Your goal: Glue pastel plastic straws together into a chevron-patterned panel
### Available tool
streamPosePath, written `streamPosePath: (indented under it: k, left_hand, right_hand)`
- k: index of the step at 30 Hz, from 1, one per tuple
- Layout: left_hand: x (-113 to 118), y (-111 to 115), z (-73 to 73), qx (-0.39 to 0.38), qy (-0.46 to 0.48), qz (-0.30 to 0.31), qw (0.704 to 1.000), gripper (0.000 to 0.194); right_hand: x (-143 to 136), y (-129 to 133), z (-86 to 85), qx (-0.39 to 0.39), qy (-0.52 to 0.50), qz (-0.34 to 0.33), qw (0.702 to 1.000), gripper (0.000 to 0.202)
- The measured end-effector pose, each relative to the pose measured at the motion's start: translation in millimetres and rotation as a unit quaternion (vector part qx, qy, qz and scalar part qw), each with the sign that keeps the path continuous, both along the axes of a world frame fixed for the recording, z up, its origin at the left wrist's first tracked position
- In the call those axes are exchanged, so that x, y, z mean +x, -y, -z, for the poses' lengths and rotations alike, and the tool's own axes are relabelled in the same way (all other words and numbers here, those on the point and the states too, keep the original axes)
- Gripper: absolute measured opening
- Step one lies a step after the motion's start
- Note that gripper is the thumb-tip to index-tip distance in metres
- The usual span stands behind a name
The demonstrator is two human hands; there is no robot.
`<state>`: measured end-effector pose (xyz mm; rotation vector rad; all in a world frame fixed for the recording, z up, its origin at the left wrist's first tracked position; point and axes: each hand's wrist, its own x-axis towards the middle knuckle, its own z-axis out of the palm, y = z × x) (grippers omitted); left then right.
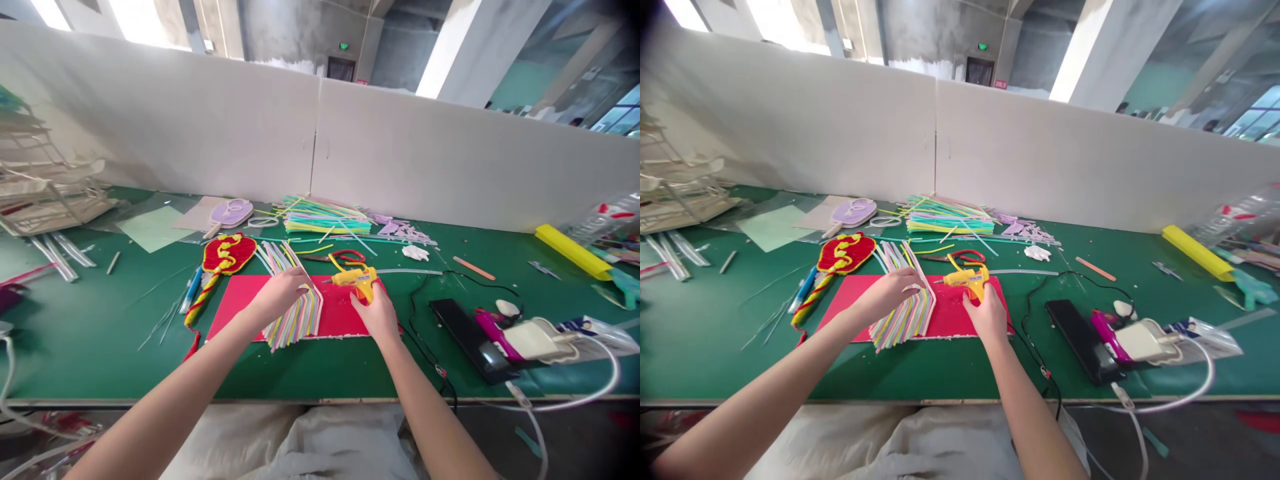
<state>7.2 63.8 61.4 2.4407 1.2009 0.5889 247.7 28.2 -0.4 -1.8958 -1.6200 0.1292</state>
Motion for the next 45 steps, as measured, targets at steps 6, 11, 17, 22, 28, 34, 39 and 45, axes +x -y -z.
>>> streamPosePath:
  k: [6, 11, 17, 22, 28, 34, 39, 45]
  left_hand:
    - [0.9, -41.2, 12.6, -0.008, -0.016, 0.109, 0.994, 0.02]
    - [0.7, -56.8, 31.6, -0.007, -0.012, 0.175, 0.985, 0.02]
    - [-2.9, -55.0, 42.2, -0.057, 0.029, 0.156, 0.986, 0.021]
    - [-4.9, -54.5, 47.0, -0.057, 0.054, 0.147, 0.986, 0.019]
    - [-3.6, -50.6, 47.8, -0.058, 0.058, 0.127, 0.989, 0.017]
    - [-4.4, -45.2, 43.2, -0.065, 0.053, 0.114, 0.99, 0.019]
    - [-5.3, -46.5, 44.2, -0.099, 0.088, 0.113, 0.985, 0.02]
    - [-4.6, -47.3, 46.4, -0.122, 0.101, 0.096, 0.983, 0.02]
  right_hand:
    - [2.7, -2.9, 0.7, 0.017, -0.031, 0.006, 0.999, 0.033]
    - [3.1, -2.9, 2.0, 0.016, -0.044, 0.005, 0.999, 0.034]
    - [2.2, -1.7, 0.4, 0.016, -0.054, 0.001, 0.998, 0.029]
    - [2.0, -1.3, 0.0, 0.029, -0.05, 0.0, 0.998, 0.027]
    - [3.2, -3.3, 1.8, 0.055, -0.021, 0.004, 0.998, 0.027]
    - [8.3, -9.7, -3.4, 0.072, -0.011, 0.019, 0.997, 0.025]
    - [11.3, -13.5, -1.7, 0.068, -0.003, 0.021, 0.997, 0.025]
    - [11.6, -13.4, 3.1, 0.062, 0.019, 0.007, 0.998, 0.027]
